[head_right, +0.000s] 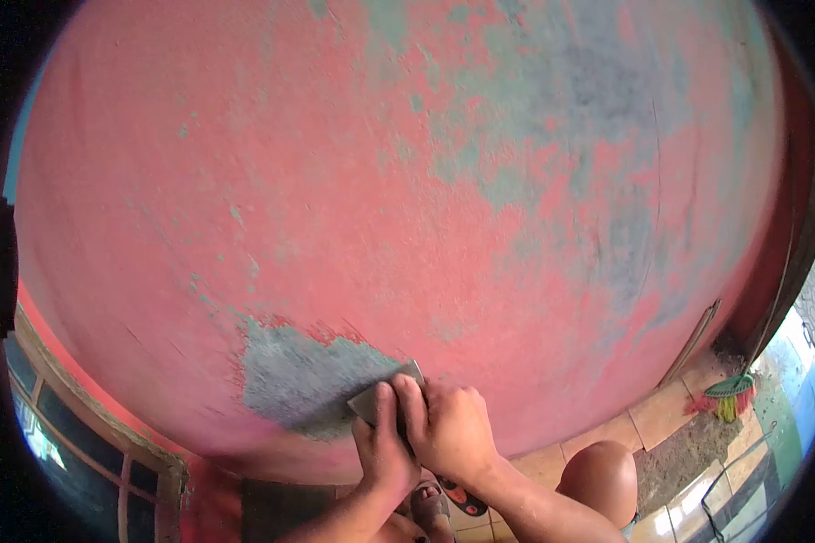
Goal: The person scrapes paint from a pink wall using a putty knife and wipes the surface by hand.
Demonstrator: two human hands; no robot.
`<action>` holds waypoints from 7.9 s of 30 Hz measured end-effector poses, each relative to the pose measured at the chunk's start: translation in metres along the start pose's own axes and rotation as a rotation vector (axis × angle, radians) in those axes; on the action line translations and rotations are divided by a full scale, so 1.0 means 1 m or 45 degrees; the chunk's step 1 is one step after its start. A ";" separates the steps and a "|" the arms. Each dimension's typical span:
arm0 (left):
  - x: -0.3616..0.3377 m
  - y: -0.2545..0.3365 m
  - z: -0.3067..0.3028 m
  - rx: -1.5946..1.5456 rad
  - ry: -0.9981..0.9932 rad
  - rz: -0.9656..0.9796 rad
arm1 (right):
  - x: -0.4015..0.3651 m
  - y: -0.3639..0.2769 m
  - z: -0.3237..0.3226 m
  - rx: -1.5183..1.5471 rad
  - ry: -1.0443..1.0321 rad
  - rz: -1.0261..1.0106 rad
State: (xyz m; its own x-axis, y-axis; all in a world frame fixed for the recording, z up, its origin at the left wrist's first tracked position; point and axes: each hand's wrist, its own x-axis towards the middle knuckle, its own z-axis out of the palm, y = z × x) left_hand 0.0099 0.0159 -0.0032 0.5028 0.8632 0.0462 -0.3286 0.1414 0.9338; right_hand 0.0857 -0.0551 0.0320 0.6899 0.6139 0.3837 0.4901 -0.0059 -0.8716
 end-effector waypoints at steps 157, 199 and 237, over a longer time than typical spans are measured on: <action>0.005 0.017 -0.001 0.033 -0.054 0.007 | 0.009 -0.009 0.009 0.039 0.068 -0.064; 0.029 -0.055 -0.012 2.289 -0.859 1.686 | -0.046 0.123 -0.148 0.622 0.373 0.466; 0.080 0.035 -0.137 1.651 0.481 1.535 | -0.034 0.124 -0.131 0.557 0.966 0.495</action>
State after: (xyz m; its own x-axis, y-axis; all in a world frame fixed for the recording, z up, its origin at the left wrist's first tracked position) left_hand -0.0710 0.1563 -0.0150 0.2364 0.2725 0.9326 0.5218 -0.8453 0.1147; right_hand 0.1932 -0.1805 -0.0494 0.9990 -0.0444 0.0047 0.0173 0.2883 -0.9574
